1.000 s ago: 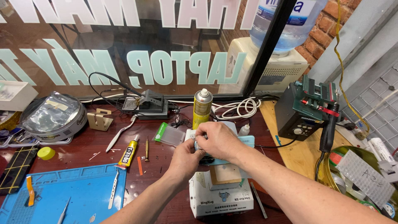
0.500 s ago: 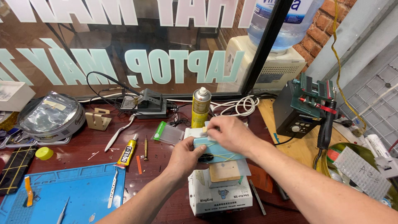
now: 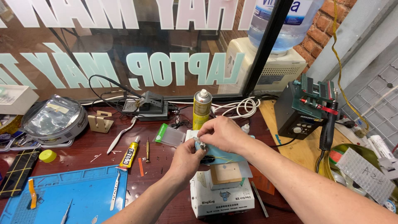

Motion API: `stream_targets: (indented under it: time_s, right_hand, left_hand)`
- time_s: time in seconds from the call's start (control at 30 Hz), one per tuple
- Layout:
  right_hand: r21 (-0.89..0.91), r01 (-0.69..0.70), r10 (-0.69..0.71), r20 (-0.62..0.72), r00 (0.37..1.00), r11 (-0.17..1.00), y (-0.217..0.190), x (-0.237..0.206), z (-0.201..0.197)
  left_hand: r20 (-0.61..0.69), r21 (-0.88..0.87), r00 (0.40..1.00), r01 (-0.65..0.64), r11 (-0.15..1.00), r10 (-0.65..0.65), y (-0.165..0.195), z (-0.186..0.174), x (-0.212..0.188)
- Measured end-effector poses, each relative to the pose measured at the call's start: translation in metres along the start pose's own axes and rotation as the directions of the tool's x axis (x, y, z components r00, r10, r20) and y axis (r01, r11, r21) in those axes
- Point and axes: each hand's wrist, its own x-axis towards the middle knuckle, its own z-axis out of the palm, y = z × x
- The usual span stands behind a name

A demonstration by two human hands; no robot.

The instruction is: The person applies thin yellow tape in a crisscross pattern across the back and front of a light blue smartphone. They repeatedly reposition and smooth the tape, then wipe the device with a cloth while the tape remains attached.

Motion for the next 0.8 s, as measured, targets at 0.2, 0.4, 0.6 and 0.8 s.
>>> stream_targets:
  time_s: [0.2,0.4,0.6,0.8]
  right_hand:
    - [0.064,-0.065,0.062,0.034,0.997,0.996,0.0007,0.0041,0.0036]
    - [0.104,-0.11,0.103,0.069,0.992,0.988,0.005,0.0084,0.0055]
    - [0.12,-0.109,0.102,0.067,0.993,0.987,0.0042,0.0096,0.0035]
    - [0.073,-0.142,0.139,0.041,0.989,0.987,0.0011,0.0087,0.0046]
  left_hand:
    - [-0.021,-0.012,0.999,0.036,0.999,-0.036,0.0007,0.0005,-0.004]
    - [-0.015,-0.018,1.0,-0.008,1.0,0.008,-0.0028,0.0024,-0.003]
    - [-0.039,0.003,0.999,-0.012,1.0,0.012,-0.0058,0.0028,-0.0017]
    - [-0.016,0.018,0.999,-0.04,0.999,0.041,-0.0068,0.0022,-0.0024]
